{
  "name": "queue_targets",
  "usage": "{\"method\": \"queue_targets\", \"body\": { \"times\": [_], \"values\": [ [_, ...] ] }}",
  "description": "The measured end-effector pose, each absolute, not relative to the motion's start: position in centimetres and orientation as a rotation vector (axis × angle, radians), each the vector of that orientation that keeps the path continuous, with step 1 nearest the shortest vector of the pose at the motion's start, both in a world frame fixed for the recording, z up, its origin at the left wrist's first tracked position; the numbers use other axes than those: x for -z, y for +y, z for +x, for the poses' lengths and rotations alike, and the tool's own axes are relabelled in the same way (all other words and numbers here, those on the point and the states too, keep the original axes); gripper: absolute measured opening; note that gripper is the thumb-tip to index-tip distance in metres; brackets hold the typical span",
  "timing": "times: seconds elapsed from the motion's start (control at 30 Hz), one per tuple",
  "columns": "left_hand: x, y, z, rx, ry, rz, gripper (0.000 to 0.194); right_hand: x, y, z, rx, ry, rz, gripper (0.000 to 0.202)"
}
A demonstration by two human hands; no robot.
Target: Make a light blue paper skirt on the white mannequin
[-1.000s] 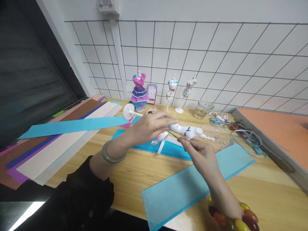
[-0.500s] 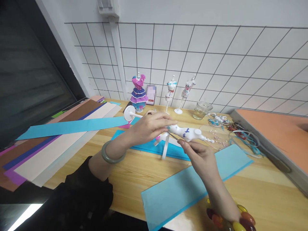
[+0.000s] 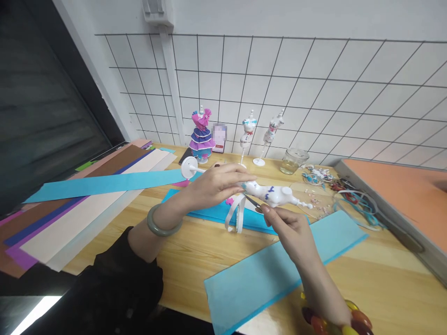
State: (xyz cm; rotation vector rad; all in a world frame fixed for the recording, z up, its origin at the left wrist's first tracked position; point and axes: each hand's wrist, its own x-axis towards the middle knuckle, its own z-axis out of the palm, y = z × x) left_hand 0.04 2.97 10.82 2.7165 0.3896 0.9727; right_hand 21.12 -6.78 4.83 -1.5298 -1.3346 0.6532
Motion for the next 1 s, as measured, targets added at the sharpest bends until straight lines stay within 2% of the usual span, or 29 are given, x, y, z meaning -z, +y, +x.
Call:
{"method": "queue_targets", "body": {
  "times": [0.13,0.43,0.6,0.8,0.9,1.0],
  "values": [
    [-10.6,3.1,0.3,-0.992,0.397,2.739,0.03,-5.1,-7.1,20.6,-0.62,-1.317,-1.561,0.034],
    [-10.3,2.8,0.7,-1.128,0.383,2.802,0.026,-4.0,-7.3,19.9,-0.624,-1.428,-1.679,0.035],
    [-10.3,3.0,0.7,-1.181,0.392,2.755,0.027,-3.0,-7.8,20.0,-0.471,-1.454,-1.681,0.037],
    [-10.2,2.9,0.7,-1.203,0.381,2.702,0.029,-0.8,-7.4,20.7,-0.275,-1.417,-1.703,0.05],
    [-10.5,2.8,0.6,-1.208,0.38,2.679,0.028,-0.2,-7.4,21.2,-0.32,-1.404,-1.808,0.05],
    [-10.6,2.6,0.6,-1.223,0.372,2.679,0.028,-0.6,-7.9,21.2,-0.22,-1.384,-1.668,0.046]
  ]
}}
